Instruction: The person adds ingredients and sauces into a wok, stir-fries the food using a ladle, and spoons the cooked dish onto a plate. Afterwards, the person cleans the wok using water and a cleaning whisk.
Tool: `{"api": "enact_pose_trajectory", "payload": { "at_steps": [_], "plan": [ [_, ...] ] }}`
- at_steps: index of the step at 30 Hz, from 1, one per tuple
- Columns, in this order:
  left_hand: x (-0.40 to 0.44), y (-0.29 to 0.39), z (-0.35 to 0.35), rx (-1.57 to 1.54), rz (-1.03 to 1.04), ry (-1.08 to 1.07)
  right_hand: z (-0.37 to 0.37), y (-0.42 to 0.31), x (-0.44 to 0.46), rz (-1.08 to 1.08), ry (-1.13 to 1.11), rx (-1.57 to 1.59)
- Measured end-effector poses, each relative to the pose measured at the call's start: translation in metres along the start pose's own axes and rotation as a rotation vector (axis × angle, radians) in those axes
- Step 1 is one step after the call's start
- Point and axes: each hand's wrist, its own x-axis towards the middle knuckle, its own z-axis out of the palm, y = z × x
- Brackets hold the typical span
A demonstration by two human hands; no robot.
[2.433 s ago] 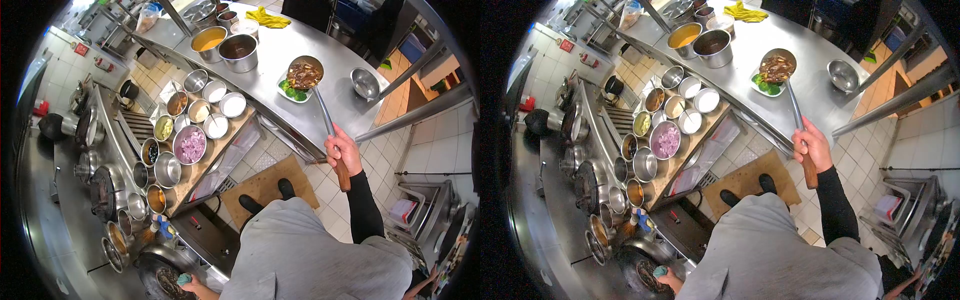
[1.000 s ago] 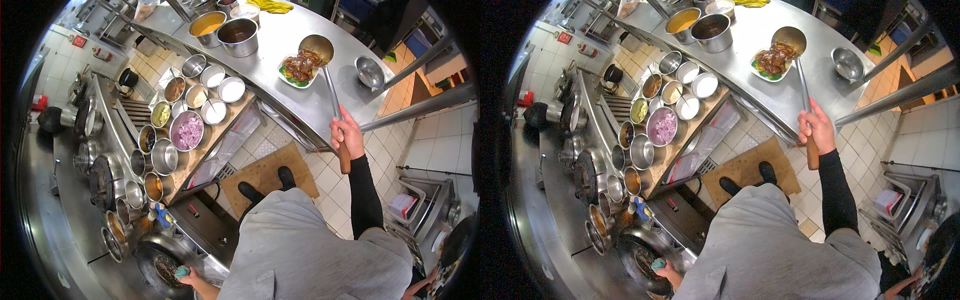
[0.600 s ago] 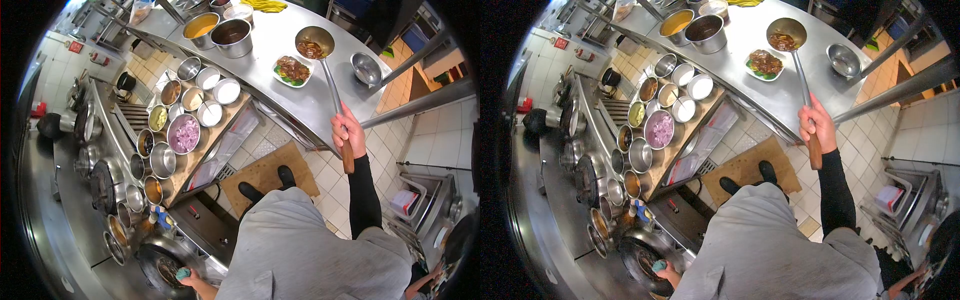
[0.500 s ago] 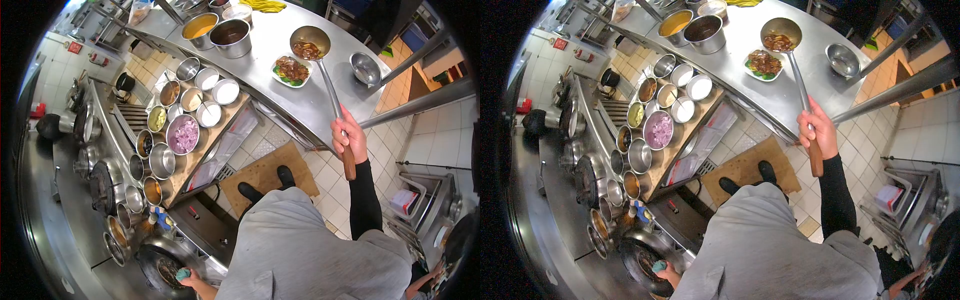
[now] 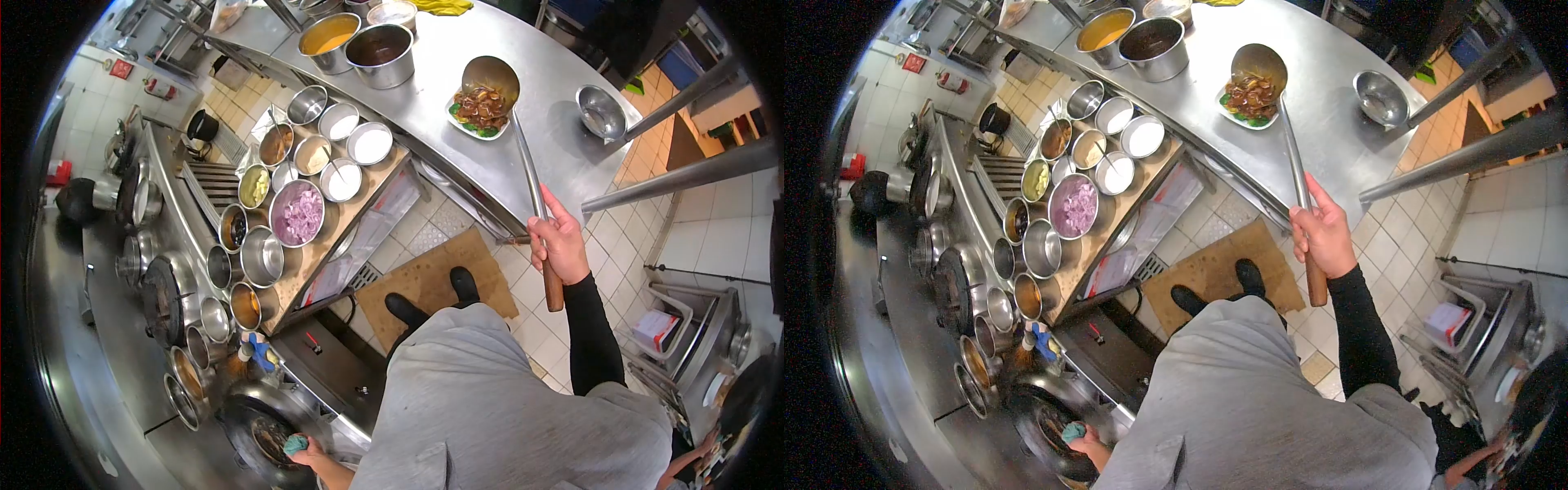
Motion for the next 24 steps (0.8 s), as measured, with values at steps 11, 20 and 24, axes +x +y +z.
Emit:
{"api": "enact_pose_trajectory", "payload": {
  "at_steps": [11, 20, 24],
  "plan": [
    [0.013, 0.007, -0.02, 0.066, 0.062, -0.207, -0.003, 0.01, 0.007, -0.113, 0.127, -0.395],
    [0.004, 0.003, -0.017, -0.02, 0.043, -0.146, -0.021, 0.021, 0.024, -0.279, 0.204, -0.725],
    [0.002, 0.004, -0.015, -0.037, 0.045, -0.131, -0.028, 0.03, 0.026, -0.506, 0.226, -0.805]
  ]
}}
